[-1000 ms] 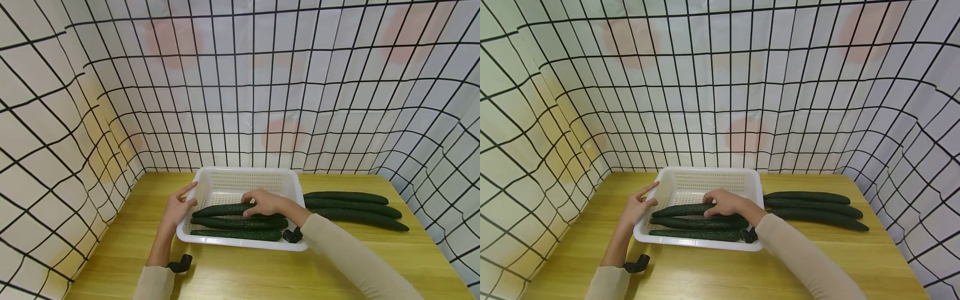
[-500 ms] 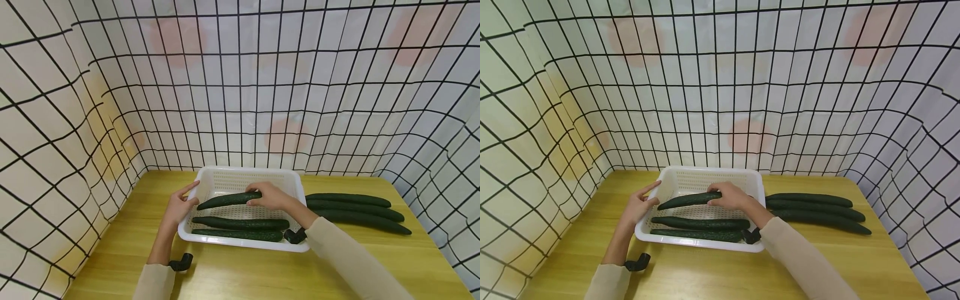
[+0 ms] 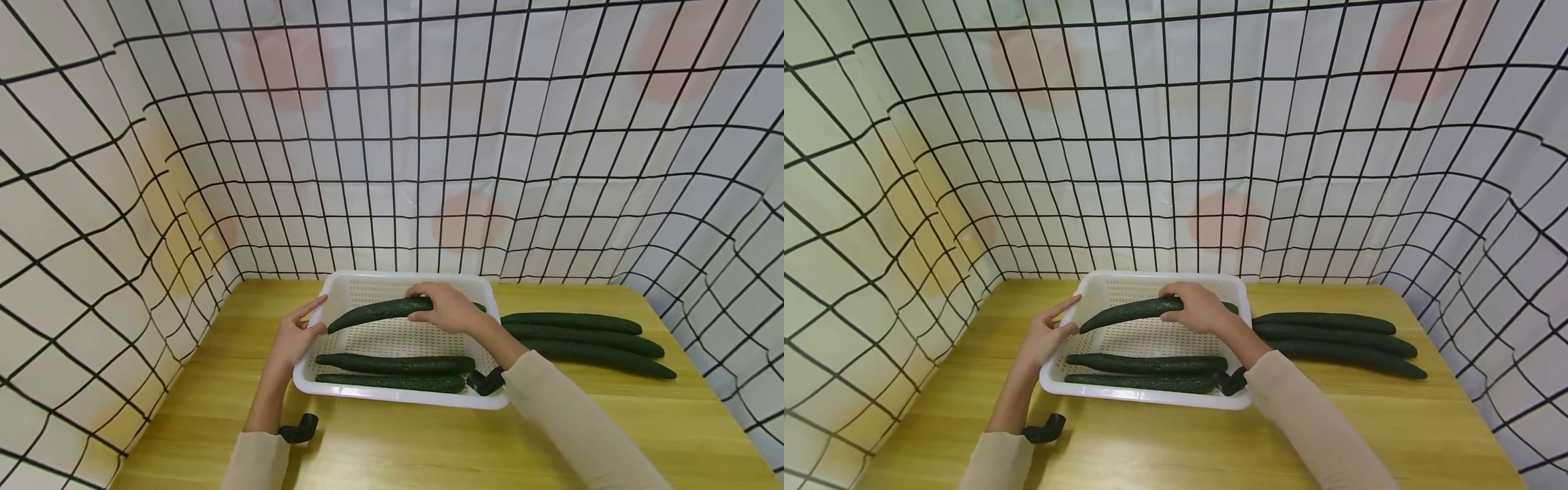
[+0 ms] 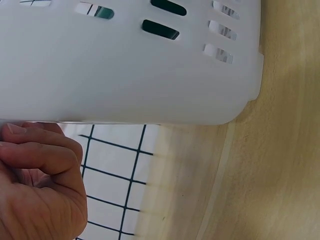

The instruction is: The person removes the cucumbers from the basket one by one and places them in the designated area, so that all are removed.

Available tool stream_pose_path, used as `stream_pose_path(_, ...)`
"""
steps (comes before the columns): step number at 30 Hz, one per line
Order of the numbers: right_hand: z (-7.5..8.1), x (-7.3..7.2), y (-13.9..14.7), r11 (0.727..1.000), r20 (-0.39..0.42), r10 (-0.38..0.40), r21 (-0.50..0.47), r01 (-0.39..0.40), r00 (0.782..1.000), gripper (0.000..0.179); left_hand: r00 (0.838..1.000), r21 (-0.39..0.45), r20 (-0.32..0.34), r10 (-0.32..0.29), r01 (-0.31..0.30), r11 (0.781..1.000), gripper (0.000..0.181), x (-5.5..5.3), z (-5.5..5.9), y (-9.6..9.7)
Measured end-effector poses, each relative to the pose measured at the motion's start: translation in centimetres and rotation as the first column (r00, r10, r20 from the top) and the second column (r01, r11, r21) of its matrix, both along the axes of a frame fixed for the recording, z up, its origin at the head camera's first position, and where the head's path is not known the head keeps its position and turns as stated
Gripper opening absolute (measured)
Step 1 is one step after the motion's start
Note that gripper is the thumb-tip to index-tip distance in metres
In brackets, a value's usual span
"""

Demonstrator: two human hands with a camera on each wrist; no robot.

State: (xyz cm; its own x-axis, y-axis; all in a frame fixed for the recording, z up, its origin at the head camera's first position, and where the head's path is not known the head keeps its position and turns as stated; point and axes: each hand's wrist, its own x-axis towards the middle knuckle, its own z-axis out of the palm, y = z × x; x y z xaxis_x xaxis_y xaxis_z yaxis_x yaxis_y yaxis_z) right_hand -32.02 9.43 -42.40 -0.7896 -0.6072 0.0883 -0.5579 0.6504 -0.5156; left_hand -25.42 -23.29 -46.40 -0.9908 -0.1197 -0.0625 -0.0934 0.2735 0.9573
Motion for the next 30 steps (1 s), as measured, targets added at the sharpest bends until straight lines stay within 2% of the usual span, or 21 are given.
stream_pose_path(4, 0.1, -0.1, 0.2, 1.0, -0.015, -0.028, -0.01, 0.027, 1.0, 0.049, 1.0, 0.002, -0.004, 0.004, -0.004, 1.0, 0.06, -0.1, -0.2, 0.1)
stream_pose_path(8, 0.6, -0.3, 0.5, 0.996, -0.013, -0.056, -0.067, 0.055, 0.998, 0.051, 1.0, 0.001, 0.0, 0.007, -0.007, 1.0, 0.061, -0.2, -0.3, 0.1)
stream_pose_path(15, 2.2, 0.0, 1.4, 0.992, -0.038, -0.055, -0.119, 0.051, 0.998, 0.05, 1.0, 0.01, 0.0, 0.012, -0.012, 1.0, 0.062, -0.3, -0.5, 0.0)
stream_pose_path(23, 3.5, 0.6, 4.6, 0.987, -0.049, -0.096, -0.134, 0.089, 0.994, 0.052, 1.0, -0.018, -0.017, 0.01, -0.01, 1.0, 0.061, -0.1, -0.1, 0.1)
stream_pose_path(30, 3.1, 1.2, 7.7, 0.985, -0.037, -0.12, -0.125, 0.115, 0.992, 0.05, 1.0, -0.028, -0.003, 0.014, -0.015, 0.999, 0.062, -0.1, -0.2, 0.2)
